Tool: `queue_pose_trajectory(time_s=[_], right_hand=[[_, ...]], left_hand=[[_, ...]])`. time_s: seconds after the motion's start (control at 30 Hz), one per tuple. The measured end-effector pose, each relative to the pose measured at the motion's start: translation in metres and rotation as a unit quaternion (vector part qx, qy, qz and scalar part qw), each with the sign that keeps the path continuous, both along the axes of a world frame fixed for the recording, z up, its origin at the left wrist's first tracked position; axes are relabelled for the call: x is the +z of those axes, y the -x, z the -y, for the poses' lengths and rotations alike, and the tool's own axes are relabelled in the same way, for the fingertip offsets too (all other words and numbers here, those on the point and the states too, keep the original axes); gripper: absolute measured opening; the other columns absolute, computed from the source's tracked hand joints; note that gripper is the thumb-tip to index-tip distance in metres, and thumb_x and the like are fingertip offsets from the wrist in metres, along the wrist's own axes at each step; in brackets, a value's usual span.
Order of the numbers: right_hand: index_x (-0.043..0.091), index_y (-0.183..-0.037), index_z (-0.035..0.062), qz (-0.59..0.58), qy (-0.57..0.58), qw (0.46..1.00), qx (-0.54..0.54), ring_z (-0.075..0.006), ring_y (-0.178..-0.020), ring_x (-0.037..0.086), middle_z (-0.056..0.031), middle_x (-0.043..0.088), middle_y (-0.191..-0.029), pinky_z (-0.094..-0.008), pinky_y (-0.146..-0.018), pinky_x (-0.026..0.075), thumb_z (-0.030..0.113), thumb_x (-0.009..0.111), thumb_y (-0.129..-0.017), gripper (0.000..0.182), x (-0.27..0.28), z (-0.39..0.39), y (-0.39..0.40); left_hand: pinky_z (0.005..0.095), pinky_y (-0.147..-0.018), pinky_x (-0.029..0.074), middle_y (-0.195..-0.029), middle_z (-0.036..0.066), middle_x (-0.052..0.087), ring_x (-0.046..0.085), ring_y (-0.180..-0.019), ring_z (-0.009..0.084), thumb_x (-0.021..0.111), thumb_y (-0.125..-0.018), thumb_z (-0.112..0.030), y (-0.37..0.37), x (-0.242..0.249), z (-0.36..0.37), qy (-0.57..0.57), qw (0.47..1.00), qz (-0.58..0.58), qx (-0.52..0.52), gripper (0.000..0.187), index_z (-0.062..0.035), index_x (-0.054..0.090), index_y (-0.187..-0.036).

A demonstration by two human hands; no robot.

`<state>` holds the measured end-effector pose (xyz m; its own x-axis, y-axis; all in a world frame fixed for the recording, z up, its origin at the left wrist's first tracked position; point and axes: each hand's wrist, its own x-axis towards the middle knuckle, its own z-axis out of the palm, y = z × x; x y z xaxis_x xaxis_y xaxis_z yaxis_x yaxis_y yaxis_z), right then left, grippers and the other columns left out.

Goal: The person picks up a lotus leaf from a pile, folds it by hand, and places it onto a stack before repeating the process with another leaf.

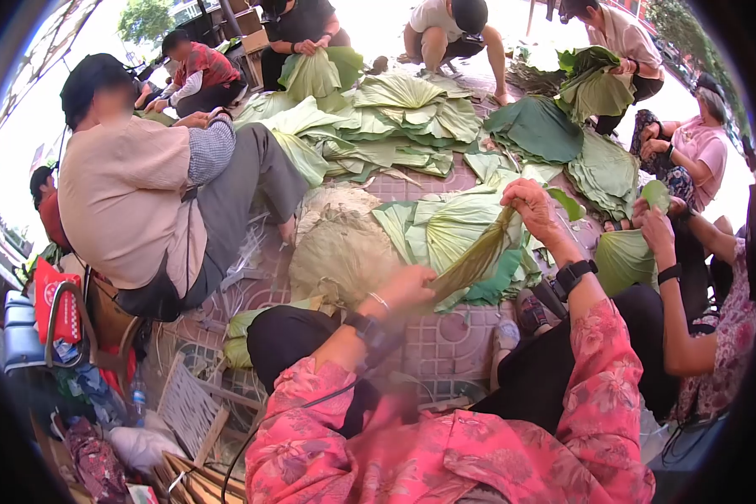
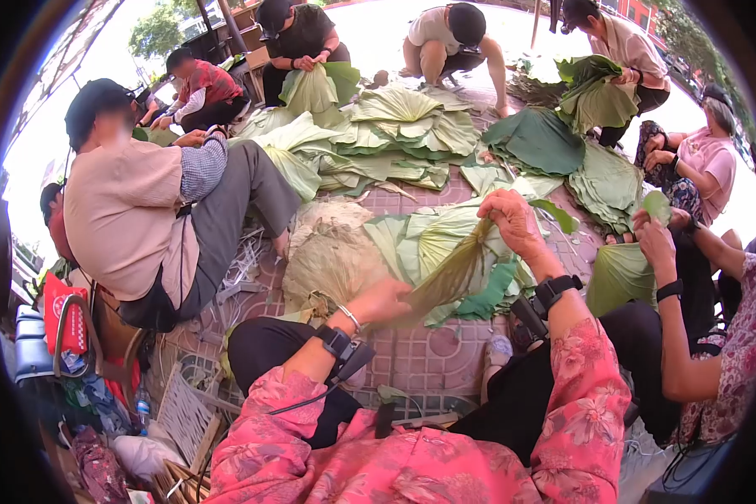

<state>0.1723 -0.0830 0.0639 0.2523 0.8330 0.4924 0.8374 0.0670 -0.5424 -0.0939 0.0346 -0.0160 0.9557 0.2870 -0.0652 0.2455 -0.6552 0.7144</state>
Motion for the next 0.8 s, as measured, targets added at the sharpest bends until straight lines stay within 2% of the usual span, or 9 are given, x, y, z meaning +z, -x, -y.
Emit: queue_pose_trajectory(time_s=[0.13,0.27,0.3,0.33,0.43,0.53,0.6,0.67,0.8], right_hand=[[0.061,-0.078,0.0061,-0.053,-0.029,0.998,0.021,-0.0233,-0.081,0.055,-0.0057,0.058,-0.080,-0.0307,-0.076,0.043,-0.008,0.052,-0.069,0.019,-0.012,-0.012,-0.010],[0.062,-0.081,0.0044,-0.127,-0.077,0.988,-0.031,-0.0217,-0.084,0.058,-0.0075,0.061,-0.086,-0.0299,-0.077,0.045,-0.007,0.051,-0.073,0.018,-0.041,-0.037,-0.031],[0.064,-0.086,0.0051,-0.119,-0.101,0.987,-0.046,-0.0201,-0.091,0.059,-0.0090,0.062,-0.095,-0.0298,-0.081,0.045,-0.005,0.052,-0.077,0.018,-0.041,-0.042,-0.028],[0.061,-0.103,0.0082,-0.168,-0.088,0.980,-0.056,-0.0212,-0.095,0.059,-0.0095,0.062,-0.104,-0.0300,-0.083,0.045,0.000,0.054,-0.080,0.026,-0.043,-0.050,-0.025],[0.044,-0.127,0.0070,-0.222,-0.068,0.972,-0.038,-0.0207,-0.092,0.059,-0.0089,0.060,-0.109,-0.0320,-0.081,0.046,0.009,0.060,-0.081,0.049,-0.031,-0.059,0.000],[0.047,-0.124,0.0029,-0.348,0.037,0.936,0.045,-0.0156,-0.083,0.058,-0.0075,0.060,-0.106,-0.0301,-0.075,0.048,0.011,0.063,-0.080,0.047,-0.015,-0.051,0.034],[0.051,-0.120,0.0033,-0.281,0.093,0.949,0.105,-0.0085,-0.080,0.057,-0.0017,0.058,-0.103,-0.0237,-0.072,0.047,0.014,0.058,-0.085,0.038,-0.007,-0.037,0.055],[0.055,-0.117,0.0048,-0.228,0.179,0.949,0.128,-0.0117,-0.083,0.057,-0.0034,0.059,-0.104,-0.0257,-0.073,0.047,0.026,0.062,-0.083,0.041,0.025,-0.008,0.082],[0.049,-0.126,0.0084,-0.174,0.204,0.936,0.227,-0.0168,-0.103,0.053,-0.0099,0.056,-0.116,-0.0325,-0.085,0.043,0.048,0.067,-0.075,0.068,0.020,0.021,0.087]], left_hand=[[0.0342,-0.063,0.046,-0.071,0.018,0.060,0.057,-0.062,0.0220,0.056,-0.075,-0.017,-0.005,0.014,0.019,0.084,0.995,-0.022,-0.041,0.027,0.0033,0.060,-0.092],[0.0320,-0.060,0.045,-0.068,0.011,0.060,0.054,-0.062,0.0137,0.055,-0.078,-0.018,-0.014,0.030,0.035,0.203,0.978,0.036,0.016,0.026,0.0048,0.059,-0.089],[0.0313,-0.060,0.045,-0.067,0.009,0.059,0.054,-0.062,0.0119,0.055,-0.078,-0.018,-0.018,0.034,0.035,0.193,0.978,0.062,0.039,0.025,0.0049,0.059,-0.089],[0.0306,-0.059,0.045,-0.066,0.007,0.059,0.053,-0.063,0.0102,0.055,-0.079,-0.018,-0.021,0.039,0.034,0.182,0.977,0.090,0.063,0.025,0.0049,0.059,-0.088],[0.0299,-0.059,0.045,-0.070,0.006,0.060,0.054,-0.064,0.0105,0.054,-0.080,-0.016,-0.029,0.065,0.021,0.143,0.977,0.068,0.141,0.023,0.0035,0.059,-0.089],[0.0308,-0.058,0.046,-0.075,0.005,0.060,0.056,-0.065,0.0125,0.053,-0.082,-0.014,-0.044,0.041,-0.004,0.299,0.922,0.104,0.222,0.020,0.0023,0.060,-0.091],[0.0312,-0.060,0.047,-0.080,0.006,0.061,0.058,-0.068,0.0146,0.052,-0.083,-0.012,-0.048,0.043,-0.013,0.342,0.903,0.088,0.243,0.019,0.0025,0.060,-0.092],[0.0312,-0.063,0.048,-0.083,0.007,0.061,0.059,-0.071,0.0164,0.051,-0.084,-0.011,-0.048,0.037,-0.019,0.421,0.866,0.106,0.248,0.018,0.0029,0.060,-0.092],[0.0355,-0.070,0.050,-0.085,0.012,0.061,0.061,-0.074,0.0236,0.053,-0.083,-0.011,-0.056,-0.007,-0.037,0.585,0.757,0.140,0.254,0.017,0.0028,0.057,-0.092]])
